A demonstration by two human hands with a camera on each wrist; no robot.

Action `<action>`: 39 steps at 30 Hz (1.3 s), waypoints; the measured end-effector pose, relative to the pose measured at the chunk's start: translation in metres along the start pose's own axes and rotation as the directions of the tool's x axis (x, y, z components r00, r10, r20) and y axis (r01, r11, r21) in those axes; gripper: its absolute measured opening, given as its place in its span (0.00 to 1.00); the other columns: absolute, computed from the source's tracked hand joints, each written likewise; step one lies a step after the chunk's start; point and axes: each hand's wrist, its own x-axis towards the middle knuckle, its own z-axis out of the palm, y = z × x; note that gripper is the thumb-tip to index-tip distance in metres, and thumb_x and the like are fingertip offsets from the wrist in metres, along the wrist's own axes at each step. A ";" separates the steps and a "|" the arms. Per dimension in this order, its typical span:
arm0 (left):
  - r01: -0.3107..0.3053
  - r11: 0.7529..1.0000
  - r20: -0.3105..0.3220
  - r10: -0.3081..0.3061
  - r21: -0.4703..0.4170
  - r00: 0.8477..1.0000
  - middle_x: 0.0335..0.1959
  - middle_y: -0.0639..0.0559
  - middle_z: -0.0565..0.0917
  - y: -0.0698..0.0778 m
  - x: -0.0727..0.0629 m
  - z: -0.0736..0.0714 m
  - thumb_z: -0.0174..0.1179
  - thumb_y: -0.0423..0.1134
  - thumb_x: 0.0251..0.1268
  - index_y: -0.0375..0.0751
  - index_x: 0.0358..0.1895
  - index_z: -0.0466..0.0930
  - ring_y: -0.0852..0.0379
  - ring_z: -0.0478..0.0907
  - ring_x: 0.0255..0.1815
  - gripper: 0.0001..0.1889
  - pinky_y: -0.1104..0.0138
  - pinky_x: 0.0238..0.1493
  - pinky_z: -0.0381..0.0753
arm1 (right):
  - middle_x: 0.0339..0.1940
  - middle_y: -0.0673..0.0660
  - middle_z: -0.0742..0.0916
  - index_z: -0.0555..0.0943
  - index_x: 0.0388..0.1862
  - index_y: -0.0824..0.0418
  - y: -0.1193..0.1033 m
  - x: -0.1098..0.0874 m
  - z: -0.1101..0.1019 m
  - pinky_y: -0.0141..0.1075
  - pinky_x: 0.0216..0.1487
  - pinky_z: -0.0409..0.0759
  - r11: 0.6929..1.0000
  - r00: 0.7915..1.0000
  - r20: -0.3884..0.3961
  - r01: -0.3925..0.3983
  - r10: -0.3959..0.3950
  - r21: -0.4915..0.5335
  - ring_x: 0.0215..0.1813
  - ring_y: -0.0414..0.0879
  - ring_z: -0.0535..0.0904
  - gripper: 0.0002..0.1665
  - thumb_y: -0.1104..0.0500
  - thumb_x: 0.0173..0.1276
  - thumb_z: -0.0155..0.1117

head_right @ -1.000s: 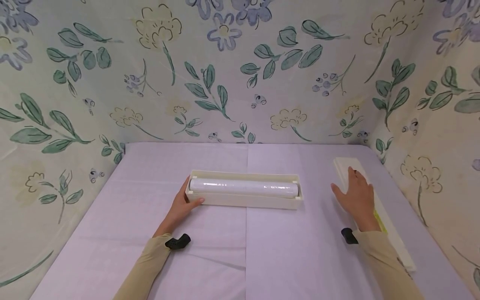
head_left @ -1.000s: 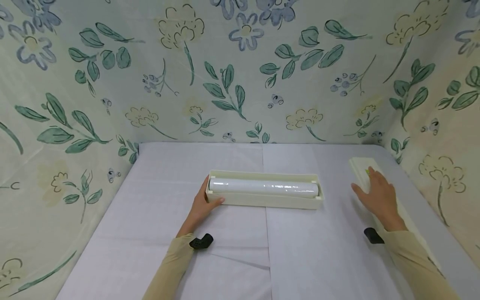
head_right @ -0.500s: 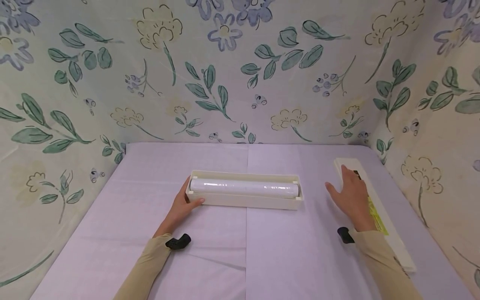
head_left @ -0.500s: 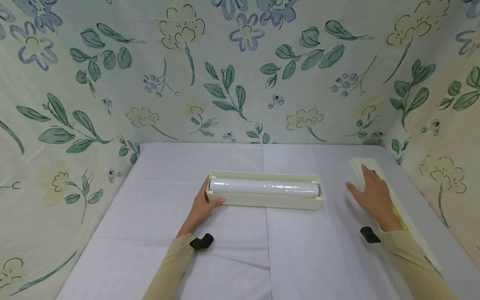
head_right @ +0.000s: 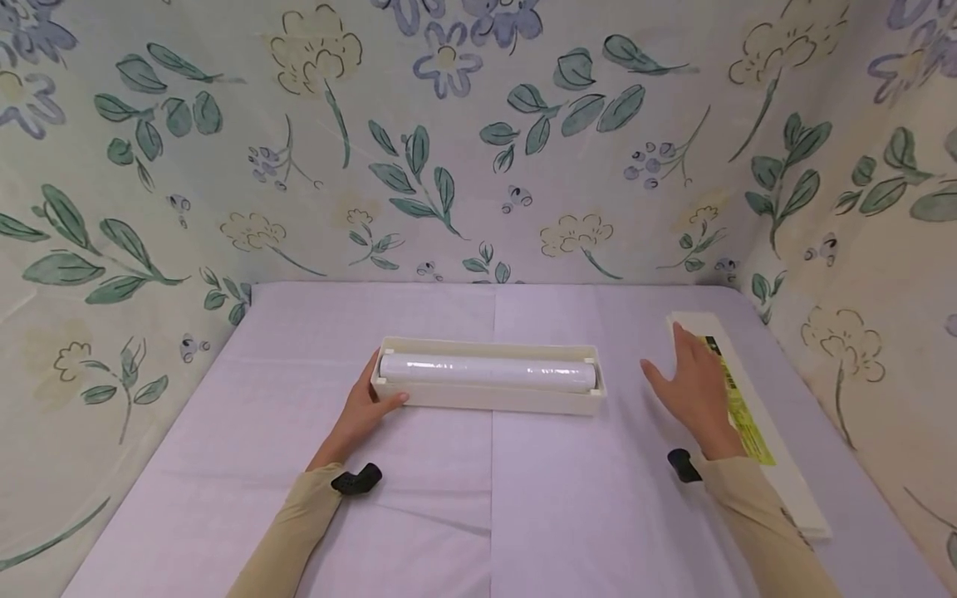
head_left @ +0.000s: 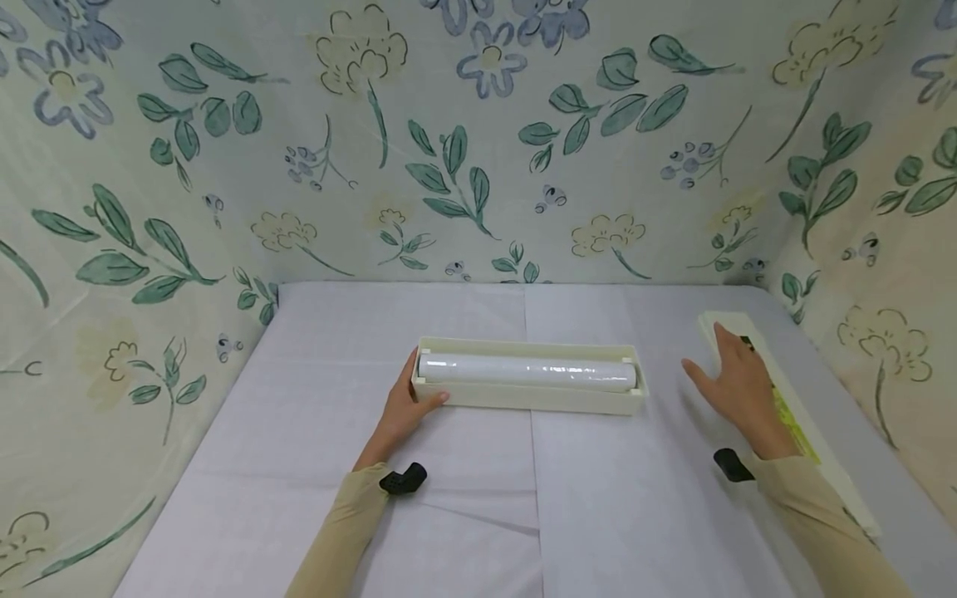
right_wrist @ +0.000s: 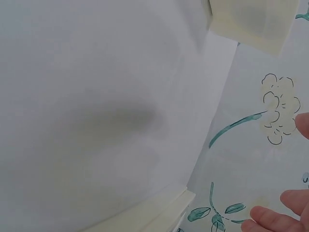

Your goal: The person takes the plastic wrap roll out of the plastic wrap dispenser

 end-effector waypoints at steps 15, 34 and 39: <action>-0.055 0.998 -0.003 0.055 0.029 0.998 0.69 0.40 0.64 -0.001 0.000 -0.001 0.67 0.36 0.54 0.49 0.76 0.42 0.43 0.67 0.64 0.50 0.49 0.66 0.63 | 0.70 0.76 0.60 0.47 0.74 0.68 -0.017 0.002 0.001 0.65 0.65 0.54 1.000 1.000 0.012 0.013 -0.013 -0.001 0.68 0.73 0.56 0.47 0.46 0.69 0.53; -0.030 1.000 0.007 0.030 0.001 1.000 0.70 0.41 0.63 0.000 0.002 -0.001 0.67 0.35 0.54 0.50 0.76 0.41 0.44 0.65 0.66 0.51 0.50 0.68 0.61 | 0.70 0.74 0.63 0.50 0.74 0.67 -0.034 0.005 0.004 0.63 0.64 0.57 0.996 0.997 -0.001 0.083 -0.083 0.018 0.67 0.71 0.59 0.45 0.48 0.68 0.56; -0.037 0.999 0.013 0.037 0.012 0.999 0.69 0.37 0.63 0.017 -0.005 -0.003 0.66 0.33 0.55 0.44 0.76 0.41 0.42 0.65 0.65 0.49 0.49 0.68 0.61 | 0.71 0.73 0.61 0.49 0.74 0.66 -0.040 0.006 0.006 0.63 0.65 0.58 0.996 0.996 0.014 0.084 -0.084 0.020 0.69 0.70 0.58 0.45 0.48 0.69 0.55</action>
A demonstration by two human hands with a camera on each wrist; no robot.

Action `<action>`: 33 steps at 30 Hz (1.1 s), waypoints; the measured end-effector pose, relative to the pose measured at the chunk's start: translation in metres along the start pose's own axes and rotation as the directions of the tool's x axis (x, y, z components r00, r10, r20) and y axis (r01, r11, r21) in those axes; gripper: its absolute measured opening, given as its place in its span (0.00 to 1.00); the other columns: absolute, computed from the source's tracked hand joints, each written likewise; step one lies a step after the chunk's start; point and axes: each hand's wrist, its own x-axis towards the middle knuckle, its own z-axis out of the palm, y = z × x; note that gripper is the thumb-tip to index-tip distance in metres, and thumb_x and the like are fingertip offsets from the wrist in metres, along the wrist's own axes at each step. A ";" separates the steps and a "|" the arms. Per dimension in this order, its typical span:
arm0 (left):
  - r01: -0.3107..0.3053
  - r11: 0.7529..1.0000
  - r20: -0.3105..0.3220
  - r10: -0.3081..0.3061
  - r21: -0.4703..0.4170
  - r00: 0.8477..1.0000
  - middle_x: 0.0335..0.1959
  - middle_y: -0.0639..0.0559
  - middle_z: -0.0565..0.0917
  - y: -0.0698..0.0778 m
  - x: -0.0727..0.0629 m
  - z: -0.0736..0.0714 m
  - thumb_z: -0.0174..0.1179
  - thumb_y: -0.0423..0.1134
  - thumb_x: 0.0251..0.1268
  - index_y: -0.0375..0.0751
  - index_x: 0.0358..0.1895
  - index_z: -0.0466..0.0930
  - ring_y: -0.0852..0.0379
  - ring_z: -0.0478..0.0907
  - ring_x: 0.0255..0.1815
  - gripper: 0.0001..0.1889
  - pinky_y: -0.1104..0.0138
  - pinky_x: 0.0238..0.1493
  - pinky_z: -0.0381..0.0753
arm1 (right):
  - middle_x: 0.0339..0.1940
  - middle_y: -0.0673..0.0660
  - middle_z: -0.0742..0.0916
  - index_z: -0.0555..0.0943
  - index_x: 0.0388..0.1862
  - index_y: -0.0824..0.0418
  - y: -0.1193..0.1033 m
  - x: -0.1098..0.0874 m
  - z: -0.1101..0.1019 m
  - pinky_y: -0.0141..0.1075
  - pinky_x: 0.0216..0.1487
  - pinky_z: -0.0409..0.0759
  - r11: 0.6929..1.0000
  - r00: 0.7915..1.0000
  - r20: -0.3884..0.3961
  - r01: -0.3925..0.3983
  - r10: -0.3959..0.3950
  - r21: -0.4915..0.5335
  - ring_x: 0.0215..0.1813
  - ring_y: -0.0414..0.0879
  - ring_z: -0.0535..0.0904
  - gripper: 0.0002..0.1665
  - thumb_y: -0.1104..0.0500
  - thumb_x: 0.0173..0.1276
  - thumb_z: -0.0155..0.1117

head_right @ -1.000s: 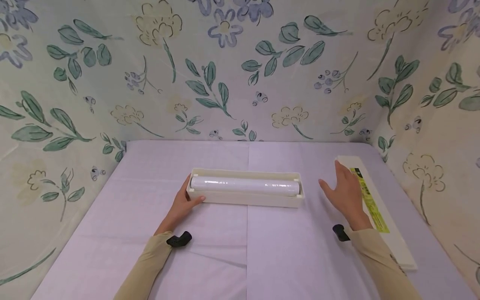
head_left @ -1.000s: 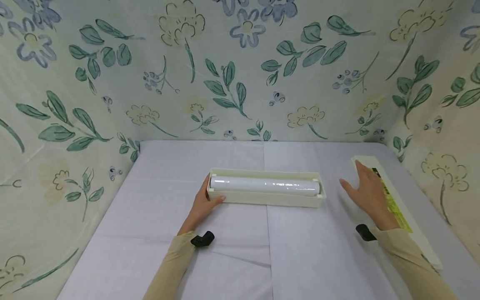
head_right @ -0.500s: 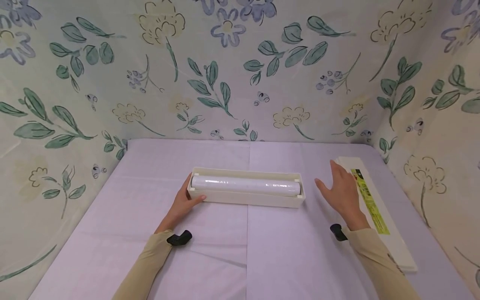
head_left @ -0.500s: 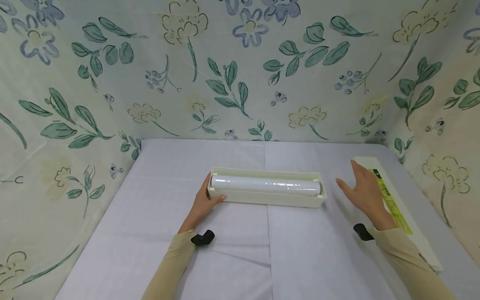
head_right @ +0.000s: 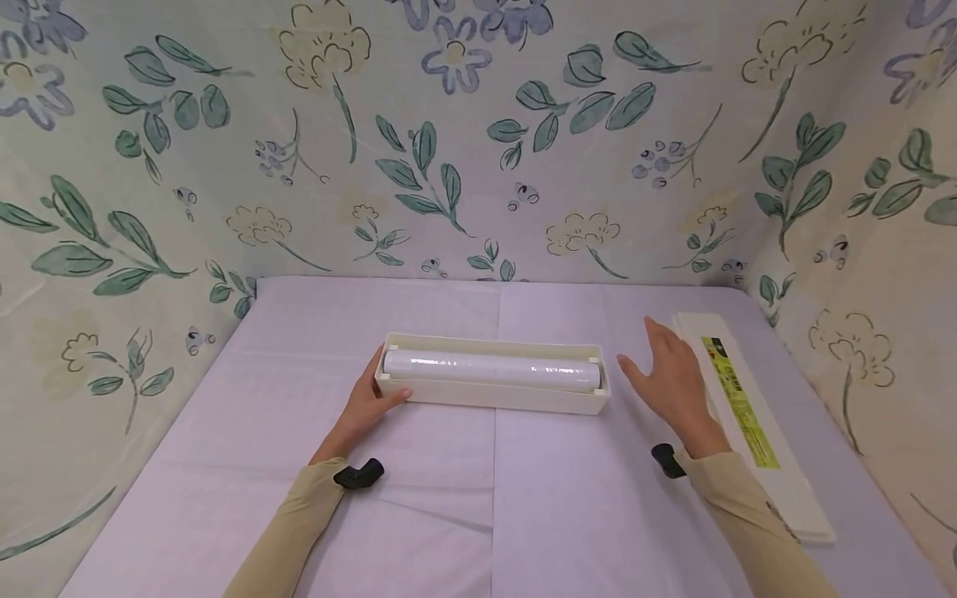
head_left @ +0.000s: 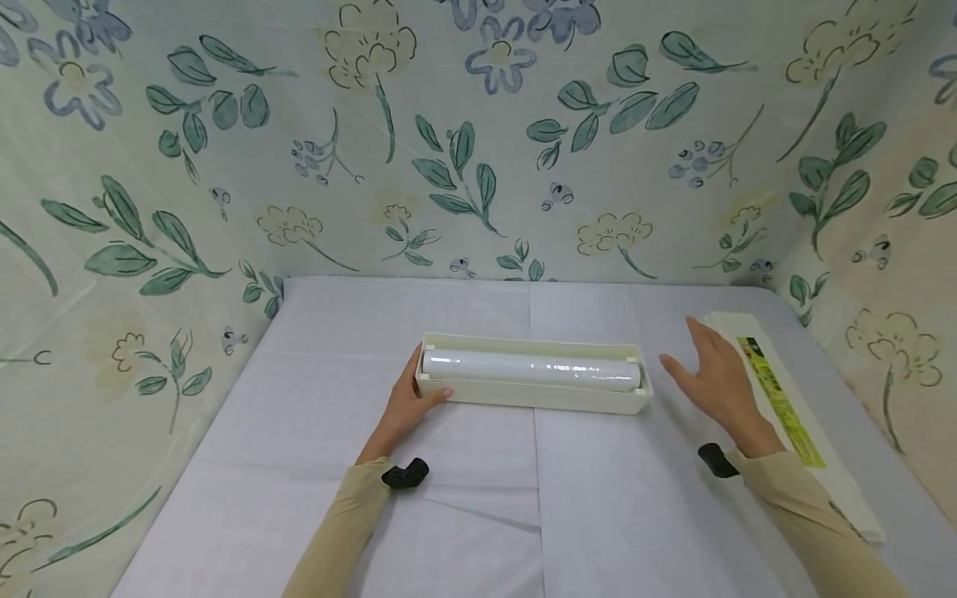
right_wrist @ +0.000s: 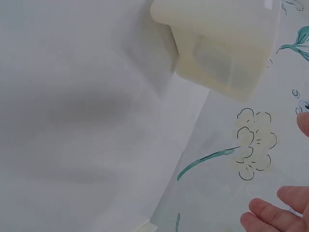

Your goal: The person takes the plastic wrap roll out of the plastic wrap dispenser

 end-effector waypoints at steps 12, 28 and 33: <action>0.019 0.999 -0.009 -0.020 -0.027 1.000 0.71 0.39 0.61 -0.014 0.005 0.002 0.66 0.32 0.54 0.47 0.76 0.41 0.42 0.63 0.68 0.50 0.49 0.69 0.59 | 0.70 0.74 0.63 0.51 0.74 0.67 -0.016 0.004 0.005 0.62 0.65 0.57 0.999 0.999 0.015 0.045 -0.045 0.006 0.68 0.70 0.59 0.44 0.50 0.68 0.56; -0.011 1.000 -0.007 0.011 -0.019 1.000 0.71 0.40 0.61 -0.018 0.007 0.000 0.67 0.36 0.54 0.49 0.76 0.42 0.42 0.63 0.68 0.50 0.48 0.69 0.59 | 0.66 0.75 0.68 0.57 0.71 0.69 -0.031 0.008 0.011 0.62 0.63 0.62 0.987 0.987 -0.033 0.156 -0.155 0.029 0.65 0.70 0.63 0.43 0.52 0.64 0.62; -0.007 1.000 -0.008 0.007 -0.022 1.000 0.72 0.40 0.61 -0.018 0.007 0.000 0.67 0.36 0.54 0.50 0.76 0.42 0.42 0.63 0.69 0.50 0.48 0.69 0.59 | 0.65 0.75 0.69 0.57 0.71 0.69 -0.036 0.009 0.013 0.62 0.62 0.63 0.985 0.985 -0.018 0.170 -0.170 0.031 0.65 0.70 0.64 0.43 0.52 0.64 0.62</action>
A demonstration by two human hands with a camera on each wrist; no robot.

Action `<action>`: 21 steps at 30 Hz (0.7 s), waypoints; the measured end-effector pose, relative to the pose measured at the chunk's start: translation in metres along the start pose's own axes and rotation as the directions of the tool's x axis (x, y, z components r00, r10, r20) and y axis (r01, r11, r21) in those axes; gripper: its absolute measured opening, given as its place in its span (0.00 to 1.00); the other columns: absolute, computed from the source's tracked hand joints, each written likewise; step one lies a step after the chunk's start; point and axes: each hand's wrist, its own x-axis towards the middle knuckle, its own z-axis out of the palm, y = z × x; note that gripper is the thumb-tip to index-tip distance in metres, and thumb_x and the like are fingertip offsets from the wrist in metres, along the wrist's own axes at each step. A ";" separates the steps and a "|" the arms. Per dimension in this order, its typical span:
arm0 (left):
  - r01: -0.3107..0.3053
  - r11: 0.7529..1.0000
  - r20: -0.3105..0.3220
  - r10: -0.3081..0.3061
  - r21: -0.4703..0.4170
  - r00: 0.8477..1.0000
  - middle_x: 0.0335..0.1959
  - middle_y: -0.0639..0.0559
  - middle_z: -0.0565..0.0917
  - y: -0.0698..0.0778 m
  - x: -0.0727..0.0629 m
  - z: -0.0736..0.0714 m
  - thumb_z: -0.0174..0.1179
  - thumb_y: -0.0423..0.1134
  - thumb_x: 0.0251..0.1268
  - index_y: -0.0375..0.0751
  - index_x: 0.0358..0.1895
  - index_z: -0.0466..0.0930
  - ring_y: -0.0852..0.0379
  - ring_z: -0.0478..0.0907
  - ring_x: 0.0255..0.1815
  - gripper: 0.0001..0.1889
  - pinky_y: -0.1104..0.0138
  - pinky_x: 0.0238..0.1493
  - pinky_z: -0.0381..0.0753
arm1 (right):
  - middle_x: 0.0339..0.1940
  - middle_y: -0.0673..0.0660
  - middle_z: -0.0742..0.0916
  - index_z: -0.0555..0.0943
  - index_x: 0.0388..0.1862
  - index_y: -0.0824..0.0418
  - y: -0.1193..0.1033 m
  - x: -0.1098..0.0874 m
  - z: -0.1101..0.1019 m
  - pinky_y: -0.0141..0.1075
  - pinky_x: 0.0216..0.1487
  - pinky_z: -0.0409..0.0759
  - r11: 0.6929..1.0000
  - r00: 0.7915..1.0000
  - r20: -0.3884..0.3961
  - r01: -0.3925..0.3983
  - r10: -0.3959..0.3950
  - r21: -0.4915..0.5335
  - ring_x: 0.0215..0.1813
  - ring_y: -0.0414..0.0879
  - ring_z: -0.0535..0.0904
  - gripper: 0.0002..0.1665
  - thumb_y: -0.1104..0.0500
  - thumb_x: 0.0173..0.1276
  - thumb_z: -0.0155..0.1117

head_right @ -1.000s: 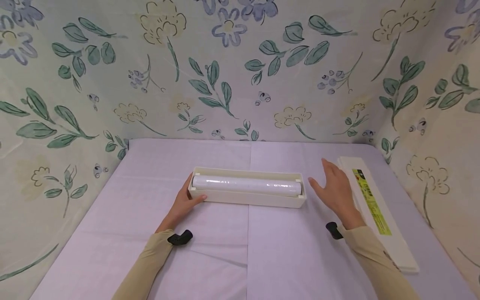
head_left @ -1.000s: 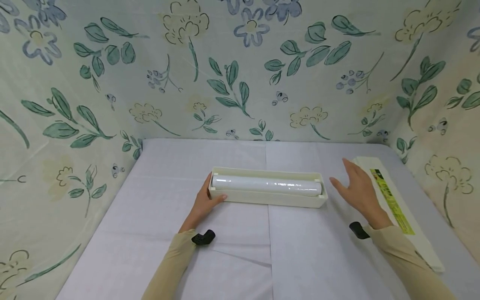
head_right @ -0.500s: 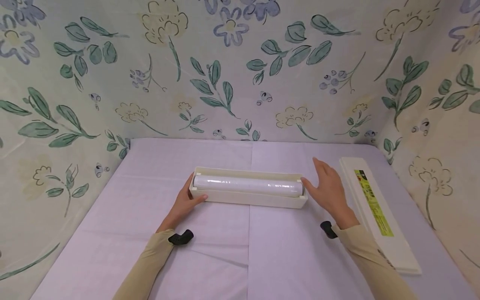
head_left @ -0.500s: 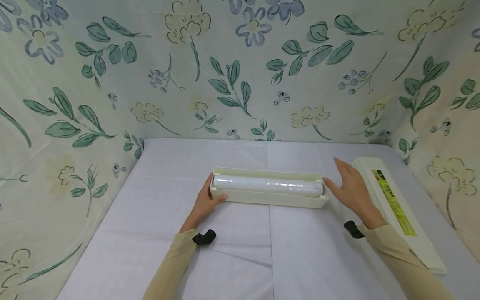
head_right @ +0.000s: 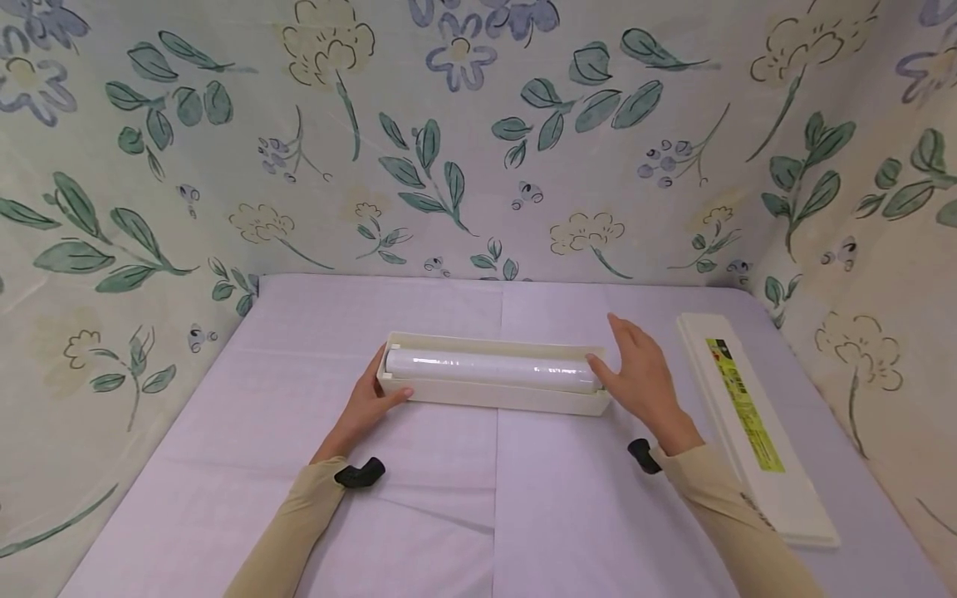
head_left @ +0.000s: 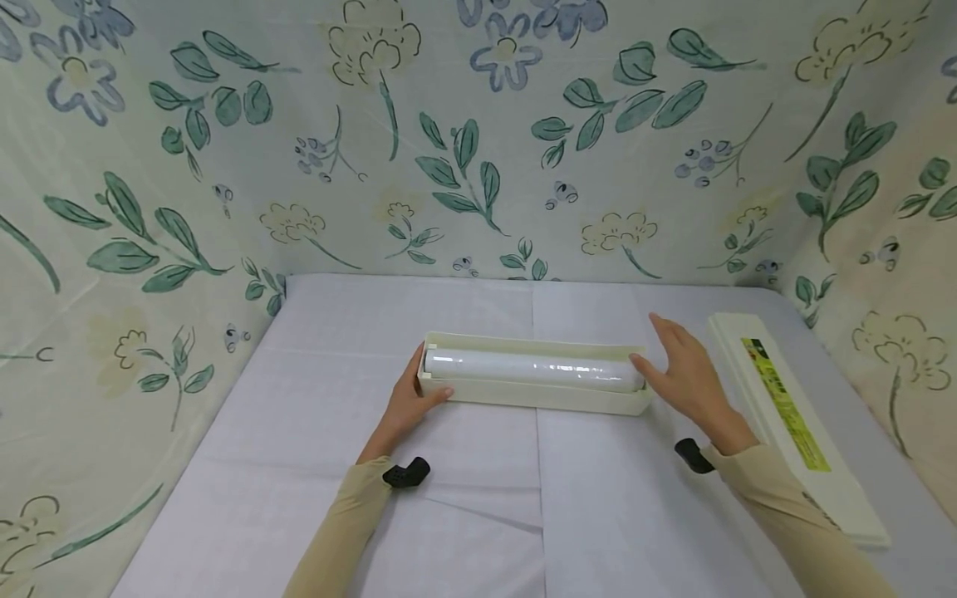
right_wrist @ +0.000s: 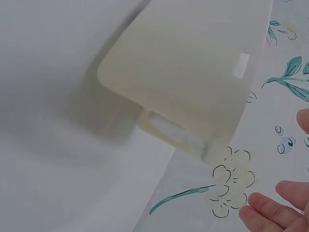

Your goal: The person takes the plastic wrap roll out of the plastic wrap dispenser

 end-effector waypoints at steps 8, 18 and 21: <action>0.012 1.000 -0.006 -0.012 -0.004 1.000 0.71 0.41 0.62 -0.001 -0.001 0.000 0.67 0.35 0.54 0.51 0.76 0.43 0.42 0.63 0.68 0.50 0.49 0.70 0.59 | 0.63 0.75 0.71 0.61 0.68 0.72 -0.003 0.002 0.009 0.61 0.61 0.66 0.998 0.998 -0.013 0.066 -0.065 0.020 0.62 0.69 0.67 0.41 0.55 0.61 0.64; 0.037 0.999 0.019 -0.037 -0.038 0.999 0.72 0.41 0.60 0.010 -0.004 -0.002 0.66 0.33 0.55 0.49 0.76 0.42 0.42 0.62 0.70 0.49 0.50 0.71 0.57 | 0.63 0.73 0.72 0.61 0.69 0.70 -0.012 0.007 0.014 0.59 0.61 0.66 0.996 0.996 -0.005 0.086 -0.086 0.012 0.63 0.67 0.68 0.41 0.55 0.62 0.63; 0.034 0.999 0.029 -0.033 -0.028 0.999 0.72 0.38 0.60 0.023 -0.008 -0.003 0.65 0.32 0.56 0.44 0.76 0.42 0.41 0.62 0.70 0.49 0.49 0.71 0.57 | 0.62 0.73 0.73 0.62 0.68 0.71 -0.014 0.008 0.015 0.59 0.61 0.67 0.994 0.994 -0.009 0.106 -0.105 0.022 0.62 0.67 0.68 0.40 0.56 0.61 0.64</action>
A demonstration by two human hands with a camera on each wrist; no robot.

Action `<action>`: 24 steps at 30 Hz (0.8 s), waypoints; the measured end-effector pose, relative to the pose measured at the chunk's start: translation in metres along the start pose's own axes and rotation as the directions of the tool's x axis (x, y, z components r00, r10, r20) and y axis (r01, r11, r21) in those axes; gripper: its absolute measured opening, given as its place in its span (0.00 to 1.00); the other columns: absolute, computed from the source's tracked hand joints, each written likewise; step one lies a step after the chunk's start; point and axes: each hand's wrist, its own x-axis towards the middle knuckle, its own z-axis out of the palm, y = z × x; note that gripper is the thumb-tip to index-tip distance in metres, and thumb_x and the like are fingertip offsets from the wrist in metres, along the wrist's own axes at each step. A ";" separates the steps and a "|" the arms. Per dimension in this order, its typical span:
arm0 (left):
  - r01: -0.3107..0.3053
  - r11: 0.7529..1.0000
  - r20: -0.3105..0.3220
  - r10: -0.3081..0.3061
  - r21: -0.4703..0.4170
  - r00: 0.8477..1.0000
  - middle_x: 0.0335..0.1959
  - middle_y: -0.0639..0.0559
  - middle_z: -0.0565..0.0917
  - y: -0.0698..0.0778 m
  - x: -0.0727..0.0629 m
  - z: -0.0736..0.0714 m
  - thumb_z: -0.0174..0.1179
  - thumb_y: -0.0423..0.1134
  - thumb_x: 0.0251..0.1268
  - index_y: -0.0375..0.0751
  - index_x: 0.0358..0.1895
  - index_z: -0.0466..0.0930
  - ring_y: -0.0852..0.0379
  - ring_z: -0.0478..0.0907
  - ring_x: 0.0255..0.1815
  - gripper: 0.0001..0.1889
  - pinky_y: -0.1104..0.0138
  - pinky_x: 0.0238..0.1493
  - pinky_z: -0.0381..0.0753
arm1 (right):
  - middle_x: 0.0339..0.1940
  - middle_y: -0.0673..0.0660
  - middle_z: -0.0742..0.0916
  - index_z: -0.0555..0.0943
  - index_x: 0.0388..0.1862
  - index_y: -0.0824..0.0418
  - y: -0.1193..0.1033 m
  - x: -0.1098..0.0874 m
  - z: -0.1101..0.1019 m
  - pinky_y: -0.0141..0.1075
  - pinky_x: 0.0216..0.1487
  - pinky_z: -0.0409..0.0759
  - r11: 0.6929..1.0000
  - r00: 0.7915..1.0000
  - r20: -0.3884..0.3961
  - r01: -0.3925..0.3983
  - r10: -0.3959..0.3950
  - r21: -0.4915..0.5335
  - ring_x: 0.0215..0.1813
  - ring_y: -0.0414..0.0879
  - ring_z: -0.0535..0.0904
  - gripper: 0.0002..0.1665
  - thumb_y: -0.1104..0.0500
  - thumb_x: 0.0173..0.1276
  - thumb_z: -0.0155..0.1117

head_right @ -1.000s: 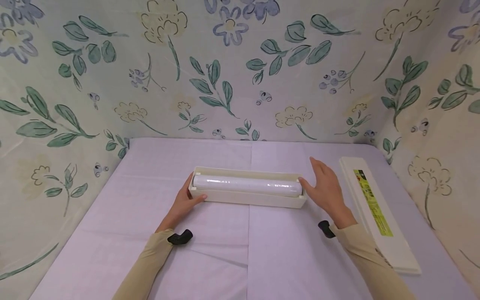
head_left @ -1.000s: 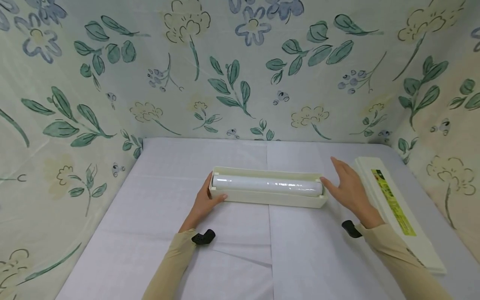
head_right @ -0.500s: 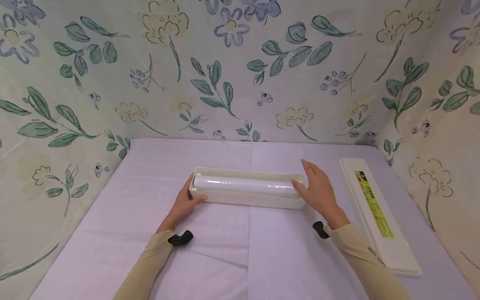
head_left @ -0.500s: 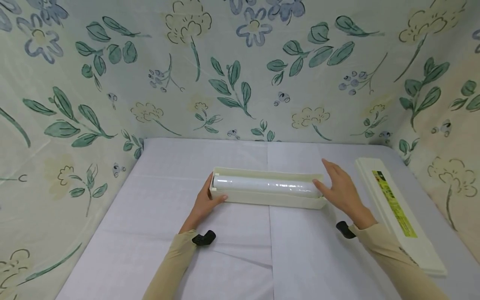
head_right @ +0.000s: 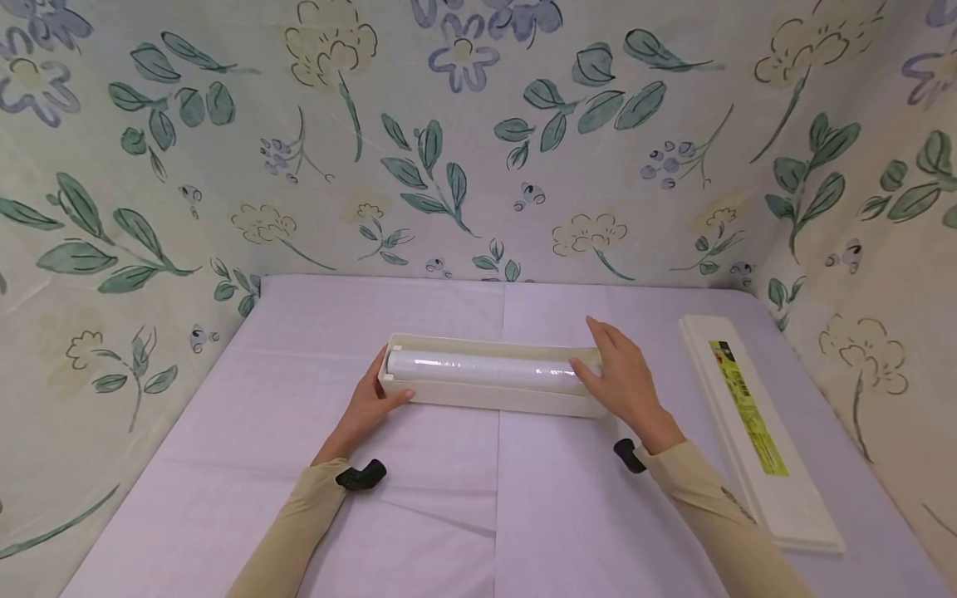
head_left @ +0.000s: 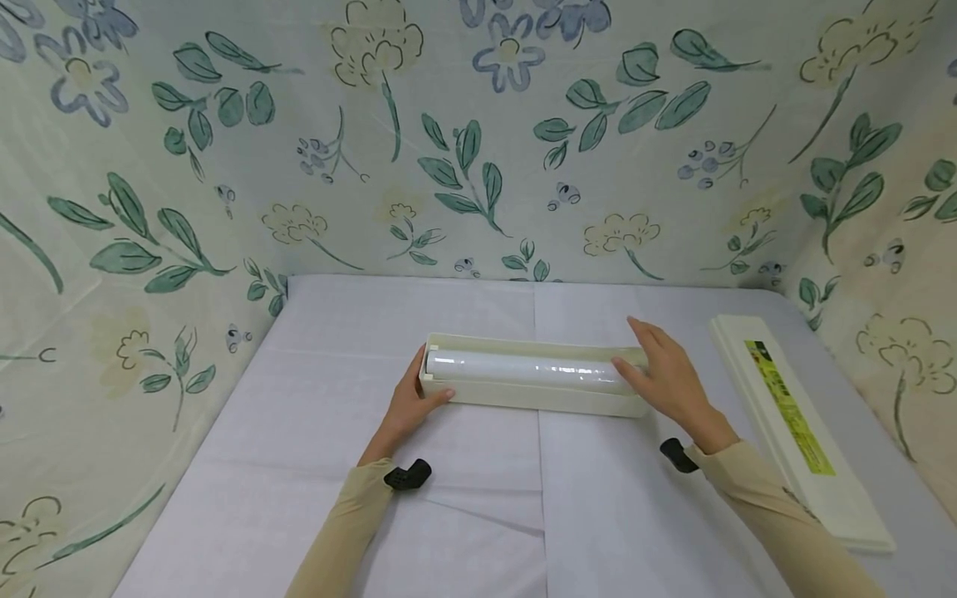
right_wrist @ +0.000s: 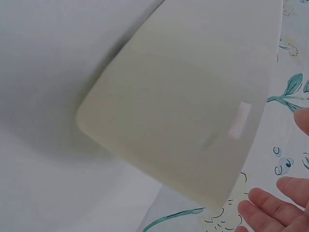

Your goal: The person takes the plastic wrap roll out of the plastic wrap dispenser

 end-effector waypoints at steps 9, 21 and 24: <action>-0.009 1.000 0.010 0.009 -0.007 1.000 0.73 0.38 0.58 0.013 -0.005 -0.001 0.64 0.31 0.56 0.41 0.75 0.42 0.41 0.60 0.71 0.48 0.50 0.72 0.55 | 0.63 0.73 0.72 0.61 0.69 0.70 -0.003 0.002 0.007 0.60 0.60 0.67 1.000 0.999 0.045 0.010 -0.011 0.013 0.62 0.67 0.69 0.40 0.55 0.62 0.63; 0.006 1.000 0.011 -0.006 0.004 1.000 0.72 0.37 0.60 0.015 -0.005 0.000 0.65 0.32 0.56 0.42 0.75 0.42 0.40 0.62 0.69 0.48 0.50 0.71 0.57 | 0.60 0.72 0.75 0.63 0.68 0.69 -0.008 0.003 0.016 0.58 0.58 0.70 0.998 0.997 0.048 0.064 -0.065 0.017 0.60 0.66 0.72 0.39 0.56 0.62 0.63; 0.002 1.000 0.007 -0.002 0.009 1.000 0.72 0.37 0.60 0.015 -0.005 0.000 0.65 0.32 0.56 0.42 0.75 0.42 0.40 0.63 0.68 0.48 0.50 0.70 0.58 | 0.60 0.72 0.76 0.63 0.68 0.69 -0.010 0.004 0.017 0.58 0.58 0.70 0.997 0.995 0.050 0.080 -0.081 0.023 0.59 0.66 0.72 0.38 0.56 0.62 0.63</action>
